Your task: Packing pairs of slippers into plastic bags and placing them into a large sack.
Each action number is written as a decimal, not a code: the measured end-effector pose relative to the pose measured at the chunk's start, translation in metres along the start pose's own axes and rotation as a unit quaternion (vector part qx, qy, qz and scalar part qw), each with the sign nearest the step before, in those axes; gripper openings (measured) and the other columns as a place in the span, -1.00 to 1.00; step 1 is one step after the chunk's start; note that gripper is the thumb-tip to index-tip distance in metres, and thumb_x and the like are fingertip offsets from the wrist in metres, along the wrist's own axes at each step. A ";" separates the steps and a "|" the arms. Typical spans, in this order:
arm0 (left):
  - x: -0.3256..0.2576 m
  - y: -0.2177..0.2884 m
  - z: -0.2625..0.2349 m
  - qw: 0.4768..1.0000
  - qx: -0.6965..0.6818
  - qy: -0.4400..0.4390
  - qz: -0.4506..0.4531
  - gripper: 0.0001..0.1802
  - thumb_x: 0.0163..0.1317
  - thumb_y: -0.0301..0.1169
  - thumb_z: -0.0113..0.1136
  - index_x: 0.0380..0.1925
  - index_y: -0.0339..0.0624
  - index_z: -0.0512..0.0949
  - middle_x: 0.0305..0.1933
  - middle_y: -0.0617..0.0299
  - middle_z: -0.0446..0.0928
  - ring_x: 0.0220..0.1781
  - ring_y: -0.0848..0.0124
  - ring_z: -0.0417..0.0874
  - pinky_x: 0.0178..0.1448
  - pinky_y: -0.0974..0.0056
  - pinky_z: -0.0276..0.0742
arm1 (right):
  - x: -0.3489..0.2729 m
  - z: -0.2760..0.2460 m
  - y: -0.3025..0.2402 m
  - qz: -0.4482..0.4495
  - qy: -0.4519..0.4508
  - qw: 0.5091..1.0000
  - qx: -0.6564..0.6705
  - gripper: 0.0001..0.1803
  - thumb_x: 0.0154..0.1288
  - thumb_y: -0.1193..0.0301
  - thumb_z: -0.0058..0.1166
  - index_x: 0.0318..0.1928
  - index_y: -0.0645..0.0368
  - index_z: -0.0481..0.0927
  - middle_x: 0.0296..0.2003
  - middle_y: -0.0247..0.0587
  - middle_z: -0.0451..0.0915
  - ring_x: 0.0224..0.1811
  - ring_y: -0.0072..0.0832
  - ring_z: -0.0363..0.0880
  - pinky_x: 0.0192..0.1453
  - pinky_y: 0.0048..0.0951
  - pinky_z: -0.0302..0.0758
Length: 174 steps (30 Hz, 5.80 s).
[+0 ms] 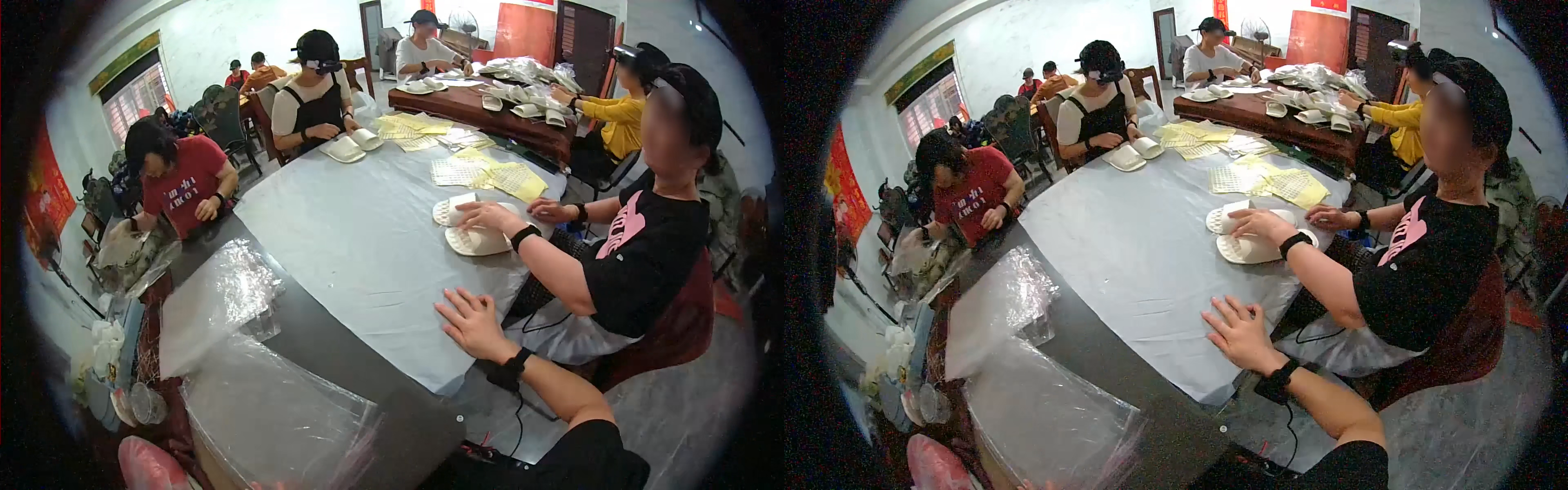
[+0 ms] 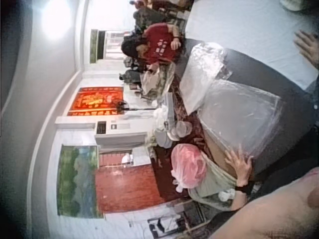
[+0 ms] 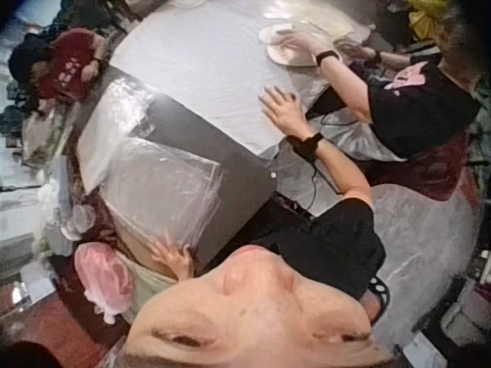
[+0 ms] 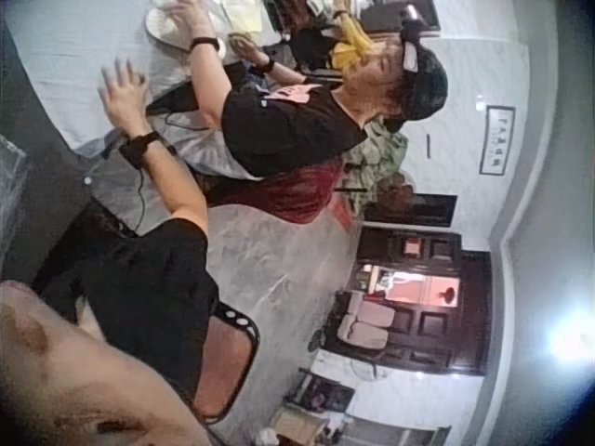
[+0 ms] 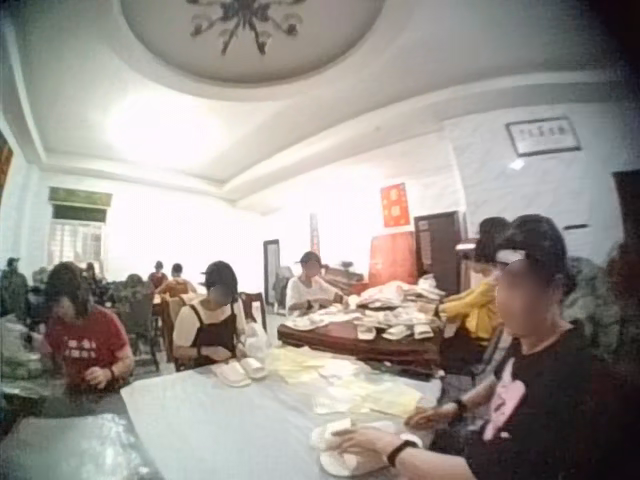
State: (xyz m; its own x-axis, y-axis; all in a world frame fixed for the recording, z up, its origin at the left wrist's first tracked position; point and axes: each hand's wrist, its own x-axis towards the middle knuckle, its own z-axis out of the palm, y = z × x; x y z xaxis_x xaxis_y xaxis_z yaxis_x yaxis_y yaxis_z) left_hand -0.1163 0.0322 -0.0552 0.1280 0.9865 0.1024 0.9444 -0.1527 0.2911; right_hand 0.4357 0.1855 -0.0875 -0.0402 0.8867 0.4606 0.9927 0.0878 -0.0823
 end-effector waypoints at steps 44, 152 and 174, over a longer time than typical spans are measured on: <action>0.005 0.018 -0.011 0.998 0.053 -0.004 0.044 -0.23 0.39 0.06 0.17 0.52 0.03 0.27 0.64 -0.14 0.06 0.65 -0.24 -0.05 0.55 -0.49 -0.20 | 0.197 0.014 -0.124 0.129 -0.303 0.767 0.551 -0.16 0.27 0.21 0.31 0.43 0.42 0.34 0.20 0.09 0.58 0.20 -0.26 0.56 0.21 -0.36 0.48; 0.009 0.022 0.000 0.999 0.025 0.034 -0.009 -0.27 0.26 0.07 0.28 0.38 0.04 0.44 0.57 -0.08 0.19 0.63 -0.15 0.06 0.56 -0.49 -0.20 | 0.144 0.072 -0.083 -0.181 -0.164 0.939 0.243 -0.69 0.18 0.54 0.11 -0.06 0.13 0.74 0.03 -0.07 0.63 0.17 -0.03 0.52 0.31 -0.09 0.37; 0.028 0.060 -0.005 0.991 -0.021 0.006 0.133 -0.42 0.18 -0.13 0.42 0.16 -0.12 0.56 0.35 -0.09 0.46 0.44 -0.09 0.39 0.39 -0.09 0.41 | 0.058 0.014 -0.044 0.005 -0.118 0.962 0.245 -0.87 0.16 0.47 0.14 -0.26 0.19 0.65 -0.13 -0.01 0.51 0.11 0.03 0.46 0.12 0.06 0.40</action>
State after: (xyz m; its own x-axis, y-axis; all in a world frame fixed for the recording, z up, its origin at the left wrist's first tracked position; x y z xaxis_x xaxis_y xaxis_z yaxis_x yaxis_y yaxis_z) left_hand -0.0572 0.0500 -0.0303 0.3671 0.9100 0.1928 0.8641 -0.4103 0.2915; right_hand 0.3880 0.2394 -0.0698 -0.1131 0.9620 0.2484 0.8229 0.2308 -0.5192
